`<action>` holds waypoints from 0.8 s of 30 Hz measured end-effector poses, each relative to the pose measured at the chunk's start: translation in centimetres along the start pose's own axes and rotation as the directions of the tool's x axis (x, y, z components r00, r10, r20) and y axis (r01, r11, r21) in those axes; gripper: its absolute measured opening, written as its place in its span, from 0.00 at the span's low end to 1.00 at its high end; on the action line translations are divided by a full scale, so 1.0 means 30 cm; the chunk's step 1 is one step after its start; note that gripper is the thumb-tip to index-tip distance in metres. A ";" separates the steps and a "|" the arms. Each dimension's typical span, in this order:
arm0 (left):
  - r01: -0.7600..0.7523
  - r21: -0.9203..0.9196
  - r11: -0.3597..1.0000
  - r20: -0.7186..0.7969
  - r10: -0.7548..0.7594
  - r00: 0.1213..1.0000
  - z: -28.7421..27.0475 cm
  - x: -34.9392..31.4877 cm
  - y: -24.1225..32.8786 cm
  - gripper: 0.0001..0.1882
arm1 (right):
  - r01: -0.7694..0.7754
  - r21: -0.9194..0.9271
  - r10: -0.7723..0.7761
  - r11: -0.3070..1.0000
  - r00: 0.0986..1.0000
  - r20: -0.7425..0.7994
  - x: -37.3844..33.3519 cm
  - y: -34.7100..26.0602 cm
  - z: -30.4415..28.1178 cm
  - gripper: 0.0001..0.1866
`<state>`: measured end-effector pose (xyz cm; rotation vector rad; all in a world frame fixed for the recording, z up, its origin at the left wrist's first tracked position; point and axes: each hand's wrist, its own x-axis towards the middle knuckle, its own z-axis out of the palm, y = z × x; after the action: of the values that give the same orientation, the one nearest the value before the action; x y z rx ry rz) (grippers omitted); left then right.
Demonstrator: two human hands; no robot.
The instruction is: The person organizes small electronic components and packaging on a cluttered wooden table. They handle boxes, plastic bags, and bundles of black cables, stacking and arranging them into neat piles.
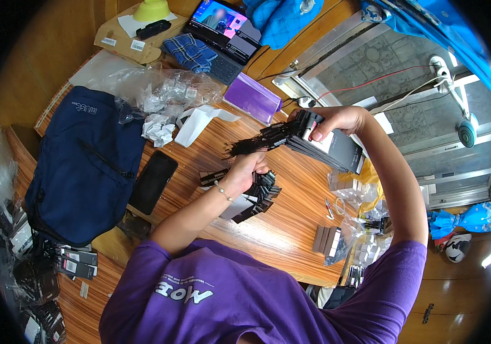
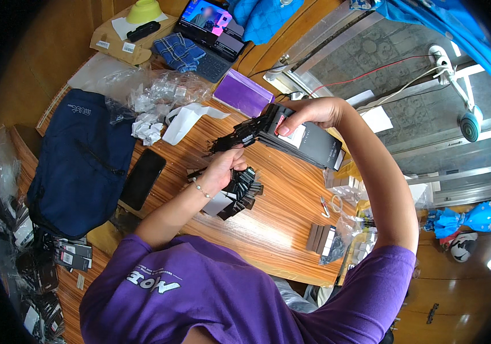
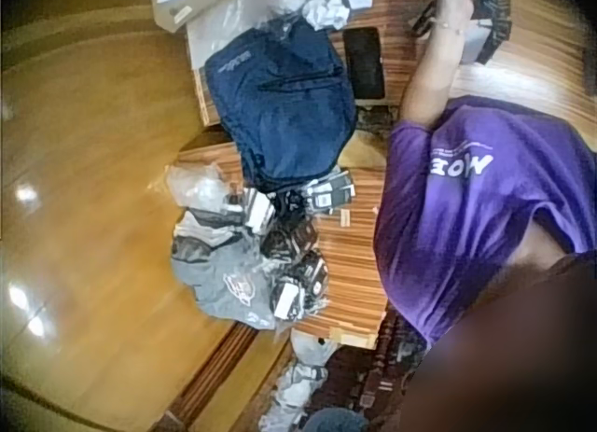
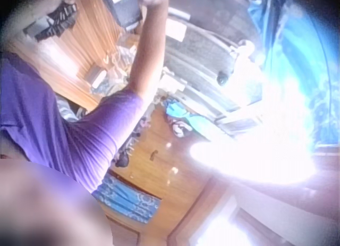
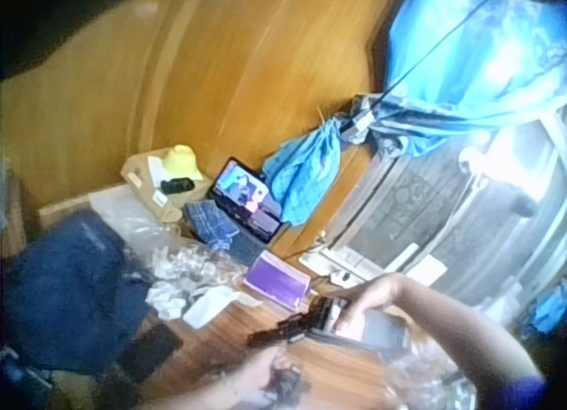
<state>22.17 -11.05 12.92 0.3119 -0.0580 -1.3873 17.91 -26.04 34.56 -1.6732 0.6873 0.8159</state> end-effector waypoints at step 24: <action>-0.062 0.184 0.981 0.089 0.047 0.995 -0.038 0.027 -0.006 0.22 | 0.177 0.087 -0.170 0.980 0.982 -0.088 -0.031 -0.022 -0.086 0.31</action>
<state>22.41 -11.66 11.68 0.4044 -0.2662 -1.3426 18.32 -28.36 36.12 -1.6610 0.6154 0.5867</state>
